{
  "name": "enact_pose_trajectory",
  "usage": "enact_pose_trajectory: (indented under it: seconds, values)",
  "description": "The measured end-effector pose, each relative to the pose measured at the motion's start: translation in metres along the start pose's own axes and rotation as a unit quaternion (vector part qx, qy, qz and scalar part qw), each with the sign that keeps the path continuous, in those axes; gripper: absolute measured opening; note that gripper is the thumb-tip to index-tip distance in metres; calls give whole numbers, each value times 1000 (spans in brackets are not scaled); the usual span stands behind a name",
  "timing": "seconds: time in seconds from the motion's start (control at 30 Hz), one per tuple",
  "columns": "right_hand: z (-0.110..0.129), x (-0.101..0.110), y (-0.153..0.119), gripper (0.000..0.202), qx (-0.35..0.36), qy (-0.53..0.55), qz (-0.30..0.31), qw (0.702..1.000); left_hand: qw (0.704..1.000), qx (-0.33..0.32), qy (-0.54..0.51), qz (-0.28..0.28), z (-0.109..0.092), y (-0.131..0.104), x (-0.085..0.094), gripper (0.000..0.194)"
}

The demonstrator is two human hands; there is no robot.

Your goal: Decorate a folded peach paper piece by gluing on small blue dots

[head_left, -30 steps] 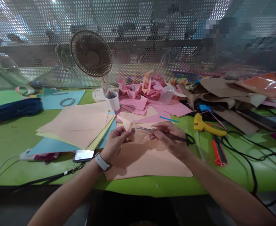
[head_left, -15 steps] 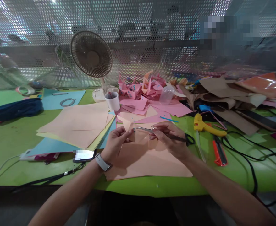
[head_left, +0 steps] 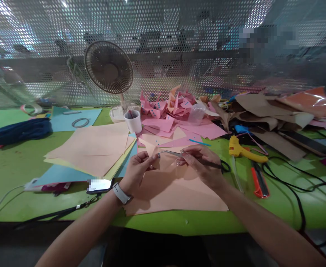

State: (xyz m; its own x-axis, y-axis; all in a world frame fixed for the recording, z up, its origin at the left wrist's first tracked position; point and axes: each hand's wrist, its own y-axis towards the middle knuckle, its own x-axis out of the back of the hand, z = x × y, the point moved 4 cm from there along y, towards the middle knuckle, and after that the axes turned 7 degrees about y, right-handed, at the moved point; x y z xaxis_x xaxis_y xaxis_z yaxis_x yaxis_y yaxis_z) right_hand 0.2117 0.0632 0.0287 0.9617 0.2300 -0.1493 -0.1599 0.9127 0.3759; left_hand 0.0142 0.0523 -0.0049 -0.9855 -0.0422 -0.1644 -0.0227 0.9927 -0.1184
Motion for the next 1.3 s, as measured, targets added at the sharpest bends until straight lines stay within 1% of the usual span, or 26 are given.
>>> enact_pose_trajectory:
  seconds: [0.17,0.27,0.47,0.67,0.87,0.97,1.13,1.2,1.3]
  values:
    - [-4,0,-1,16,-23,-4,20,1000,1000,1,-2,0,1,0,0,39]
    - [-9,2,-2,14,-20,-18,30,999,1000,4,-1,0,2,1,0,39]
    - [-11,3,-2,13,-10,-39,28,999,1000,5,-2,8,3,1,1,36]
    - [-5,3,-1,15,-17,-30,12,999,1000,7,-12,6,0,0,0,36]
    - [-6,1,-1,13,-16,-18,20,1000,1000,5,-16,2,-1,-1,-1,35]
    - [-2,6,1,12,21,-7,-14,1000,1000,10,-25,-2,0,0,0,35]
    - [6,21,8,15,97,-35,-121,987,998,12,-60,-21,-2,2,5,32]
    - [8,26,12,17,118,-48,-141,982,995,6,-90,-41,-4,3,8,31]
    - [7,32,18,21,136,-59,-153,977,989,-5,-125,-74,-6,6,15,30]
